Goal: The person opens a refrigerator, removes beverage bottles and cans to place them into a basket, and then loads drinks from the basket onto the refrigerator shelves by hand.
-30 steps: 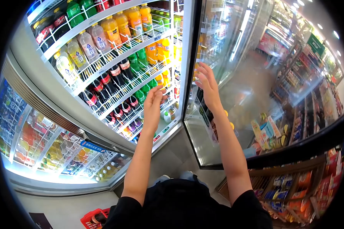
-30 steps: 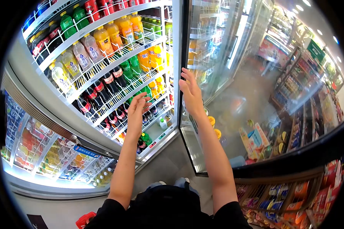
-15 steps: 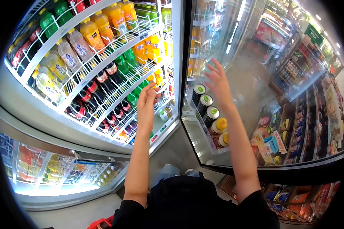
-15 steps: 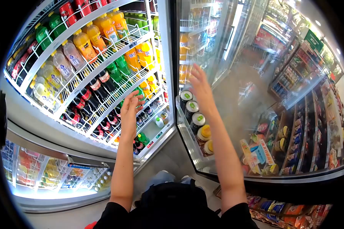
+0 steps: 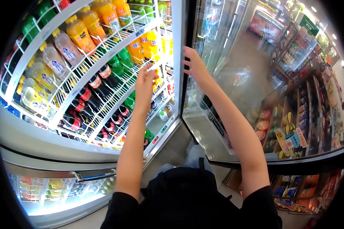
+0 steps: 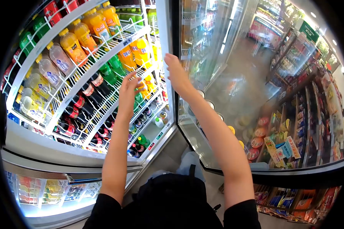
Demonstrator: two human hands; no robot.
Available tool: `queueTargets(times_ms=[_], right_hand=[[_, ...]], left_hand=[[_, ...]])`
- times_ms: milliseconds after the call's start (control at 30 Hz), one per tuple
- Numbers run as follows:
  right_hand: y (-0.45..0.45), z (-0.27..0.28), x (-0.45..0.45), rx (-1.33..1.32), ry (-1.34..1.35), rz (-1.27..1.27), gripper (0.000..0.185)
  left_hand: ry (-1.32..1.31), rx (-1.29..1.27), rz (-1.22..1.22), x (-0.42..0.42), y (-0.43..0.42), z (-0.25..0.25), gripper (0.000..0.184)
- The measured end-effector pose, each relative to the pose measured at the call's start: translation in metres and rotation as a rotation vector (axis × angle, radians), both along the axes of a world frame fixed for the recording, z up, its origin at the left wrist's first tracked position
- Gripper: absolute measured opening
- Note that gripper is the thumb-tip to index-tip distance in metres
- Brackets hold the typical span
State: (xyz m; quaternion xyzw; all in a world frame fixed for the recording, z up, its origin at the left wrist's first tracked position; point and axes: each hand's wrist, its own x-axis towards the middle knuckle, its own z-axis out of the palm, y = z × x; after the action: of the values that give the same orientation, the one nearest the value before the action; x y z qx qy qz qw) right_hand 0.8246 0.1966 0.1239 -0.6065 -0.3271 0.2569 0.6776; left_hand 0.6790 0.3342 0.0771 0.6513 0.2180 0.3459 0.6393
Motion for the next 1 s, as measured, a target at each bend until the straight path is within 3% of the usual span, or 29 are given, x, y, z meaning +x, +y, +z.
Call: queueTargets(times_ms=[167, 233, 333, 467, 567, 633, 700, 733, 800, 867, 900, 933, 967, 1000], right_hand=[[0.073, -0.043, 0.015, -0.007, 0.223, -0.020, 0.068], [0.090, -0.053, 0.016, -0.014, 0.449, -0.081, 0.067], [0.115, -0.075, 0.030, -0.021, 0.486, -0.094, 0.068], [0.153, -0.106, 0.058, -0.033, 0.446, -0.065, 0.068], [0.177, -0.133, 0.083, 0.042, 0.387, -0.022, 0.070], [0.193, -0.131, 0.105, 0.043, 0.378, -0.019, 0.070], [0.214, -0.138, 0.126, -0.031, 0.069, -0.028, 0.062], [0.223, -0.134, 0.130, -0.037, 0.070, -0.019, 0.062], [0.240, -0.117, 0.136, -0.197, -0.001, -0.182, 0.066], [0.263, -0.122, 0.157, -0.213, -0.135, -0.142, 0.065], [0.283, -0.139, 0.204, -0.267, -0.004, 0.153, 0.061], [0.303, -0.167, 0.249, -0.318, 0.132, 0.449, 0.084], [0.339, -0.196, 0.237, -0.323, 0.060, -0.009, 0.074], [0.323, -0.198, 0.230, -0.328, 0.066, 0.001, 0.074]], left_hand=[[0.004, -0.087, 0.036, 0.034, 0.024, -0.013, 0.042], [0.028, -0.065, 0.057, 0.055, 0.038, -0.026, 0.044], [0.061, -0.060, 0.090, 0.084, 0.061, -0.042, 0.047], [0.012, -0.150, 0.140, 0.117, 0.106, -0.062, 0.049], [0.132, 0.068, 0.091, 0.139, 0.153, -0.102, 0.053], [0.046, 0.078, 0.144, 0.160, 0.161, -0.091, 0.056], [0.040, 0.060, 0.160, 0.174, 0.172, -0.090, 0.057], [0.030, 0.050, 0.167, 0.179, 0.175, -0.086, 0.058], [-0.018, -0.043, 0.140, 0.181, 0.167, -0.071, 0.059], [0.004, -0.147, 0.176, 0.191, 0.184, -0.077, 0.059], [0.014, -0.180, 0.152, 0.194, 0.191, -0.080, 0.057], [0.020, -0.186, 0.164, 0.194, 0.193, -0.083, 0.057], [0.026, -0.157, 0.134, 0.196, 0.195, -0.086, 0.056], [0.036, -0.129, 0.101, 0.196, 0.197, -0.091, 0.055]])
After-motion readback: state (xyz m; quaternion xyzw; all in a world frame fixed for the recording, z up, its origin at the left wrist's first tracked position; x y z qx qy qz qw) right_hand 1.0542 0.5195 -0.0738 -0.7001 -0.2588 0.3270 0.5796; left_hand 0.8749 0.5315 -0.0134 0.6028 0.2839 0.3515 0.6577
